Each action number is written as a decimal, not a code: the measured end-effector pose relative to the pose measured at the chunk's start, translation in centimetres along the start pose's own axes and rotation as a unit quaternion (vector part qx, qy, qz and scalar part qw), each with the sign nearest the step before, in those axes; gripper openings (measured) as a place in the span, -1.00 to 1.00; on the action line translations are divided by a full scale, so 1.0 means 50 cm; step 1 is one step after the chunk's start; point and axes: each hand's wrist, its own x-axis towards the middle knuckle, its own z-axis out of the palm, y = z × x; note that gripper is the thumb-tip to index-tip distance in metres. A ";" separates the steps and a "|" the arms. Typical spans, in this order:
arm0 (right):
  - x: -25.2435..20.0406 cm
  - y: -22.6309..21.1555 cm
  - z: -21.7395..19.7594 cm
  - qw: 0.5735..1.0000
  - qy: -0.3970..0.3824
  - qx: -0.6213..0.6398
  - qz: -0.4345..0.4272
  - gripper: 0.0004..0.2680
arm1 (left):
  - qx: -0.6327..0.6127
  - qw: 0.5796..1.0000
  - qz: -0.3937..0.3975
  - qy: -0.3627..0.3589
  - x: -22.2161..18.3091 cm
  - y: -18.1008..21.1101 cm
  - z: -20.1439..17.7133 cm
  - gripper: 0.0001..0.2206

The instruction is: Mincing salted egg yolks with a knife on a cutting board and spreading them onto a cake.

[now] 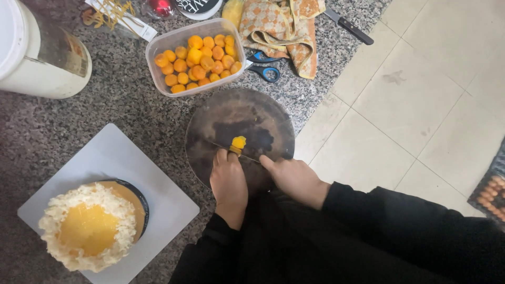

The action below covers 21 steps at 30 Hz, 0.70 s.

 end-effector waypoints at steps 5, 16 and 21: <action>0.024 -0.013 0.008 1.000 0.021 0.008 0.002 -0.60 | 0.022 0.999 0.009 0.027 0.002 -0.001 0.005 -0.89; -0.021 -0.006 -0.023 1.000 -0.007 -0.010 -0.001 -0.62 | 0.000 1.000 -0.002 0.015 -0.002 -0.013 0.003 -0.86; -0.016 -0.008 -0.030 0.999 0.003 -0.023 -0.024 -0.60 | 0.013 1.000 -0.002 0.017 -0.005 -0.017 0.014 -0.82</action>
